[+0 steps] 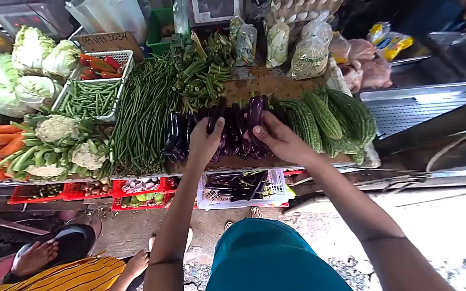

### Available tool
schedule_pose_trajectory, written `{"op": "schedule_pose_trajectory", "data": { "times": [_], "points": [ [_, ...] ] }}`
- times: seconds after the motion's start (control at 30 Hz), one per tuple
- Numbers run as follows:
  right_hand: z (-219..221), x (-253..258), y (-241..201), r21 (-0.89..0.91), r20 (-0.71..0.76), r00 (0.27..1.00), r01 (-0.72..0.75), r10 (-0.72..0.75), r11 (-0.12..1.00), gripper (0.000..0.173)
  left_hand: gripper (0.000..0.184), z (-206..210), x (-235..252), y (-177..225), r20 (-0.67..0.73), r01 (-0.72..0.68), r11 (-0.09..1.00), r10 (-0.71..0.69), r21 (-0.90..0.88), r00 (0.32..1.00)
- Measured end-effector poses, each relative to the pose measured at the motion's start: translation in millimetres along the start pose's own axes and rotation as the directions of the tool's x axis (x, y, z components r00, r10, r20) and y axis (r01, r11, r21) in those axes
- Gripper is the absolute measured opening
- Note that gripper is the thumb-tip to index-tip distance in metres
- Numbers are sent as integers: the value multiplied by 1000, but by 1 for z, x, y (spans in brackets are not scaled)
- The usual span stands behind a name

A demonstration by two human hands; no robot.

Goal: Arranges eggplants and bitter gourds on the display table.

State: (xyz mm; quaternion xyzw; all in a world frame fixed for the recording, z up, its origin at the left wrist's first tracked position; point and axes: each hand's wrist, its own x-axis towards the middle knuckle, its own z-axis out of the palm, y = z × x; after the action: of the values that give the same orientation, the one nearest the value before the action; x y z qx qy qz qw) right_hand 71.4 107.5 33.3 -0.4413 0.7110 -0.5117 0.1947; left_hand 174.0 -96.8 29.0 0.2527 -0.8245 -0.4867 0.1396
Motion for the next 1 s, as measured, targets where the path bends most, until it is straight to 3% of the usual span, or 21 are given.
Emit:
{"op": "schedule_pose_trajectory", "data": {
  "times": [0.1,0.17,0.23,0.3,0.37,0.4,0.43,0.5,0.57,0.63,0.67,0.7,0.77,0.8,0.83,0.9,1.0],
  "points": [
    [-26,26,18,-249,-26,962,256,-270,934,38,66,8,15,-14,-48,-122,931,147,343,988],
    [-35,39,27,-298,-72,944,287,-322,910,39,62,20,19,-30,19,-166,866,178,472,984],
    [-38,47,36,-91,-217,941,246,-261,965,41,58,25,21,-39,84,-157,805,133,573,988],
    [-39,48,39,307,-321,945,162,-58,938,41,63,22,15,-44,107,-178,816,143,550,984],
    [-43,46,43,528,-332,941,126,68,840,38,61,19,4,-47,39,-252,848,265,466,963],
    [-45,45,48,536,-335,942,163,32,828,38,56,20,-3,-49,-24,-309,850,353,427,935],
    [-46,44,55,474,-336,939,238,-75,848,38,46,24,-11,-52,-106,-391,836,460,385,881],
    [-47,42,71,121,-266,887,420,-378,900,32,28,38,-34,-66,-209,-577,751,651,321,730],
    [-42,37,83,-272,-95,880,426,-465,863,26,22,62,-59,-97,-108,-701,625,768,343,632],
    [-35,31,95,-463,39,923,357,-383,811,39,23,84,-73,-135,143,-802,442,835,401,532],
    [-31,27,97,-518,87,939,329,-333,790,45,26,92,-76,-155,265,-824,401,810,401,523],
    [-28,24,95,-557,118,952,298,-281,775,51,29,99,-78,-175,354,-807,449,735,385,578],
    [-24,18,85,-614,150,966,259,-212,746,59,34,109,-73,-214,518,-621,660,387,422,763],
    [-21,14,78,-632,136,970,240,-199,737,60,38,114,-65,-232,574,-492,728,165,478,802],
    [-17,8,70,-643,103,976,213,-193,735,60,45,121,-55,-251,595,-372,754,-31,541,803],
    [-5,-11,54,-627,1,969,193,-247,755,52,62,137,-36,-282,569,-209,740,-273,639,776],
    [26,-57,52,-612,-113,894,281,-433,740,34,65,160,-29,-317,502,-142,705,-335,695,798]
  ]
}}
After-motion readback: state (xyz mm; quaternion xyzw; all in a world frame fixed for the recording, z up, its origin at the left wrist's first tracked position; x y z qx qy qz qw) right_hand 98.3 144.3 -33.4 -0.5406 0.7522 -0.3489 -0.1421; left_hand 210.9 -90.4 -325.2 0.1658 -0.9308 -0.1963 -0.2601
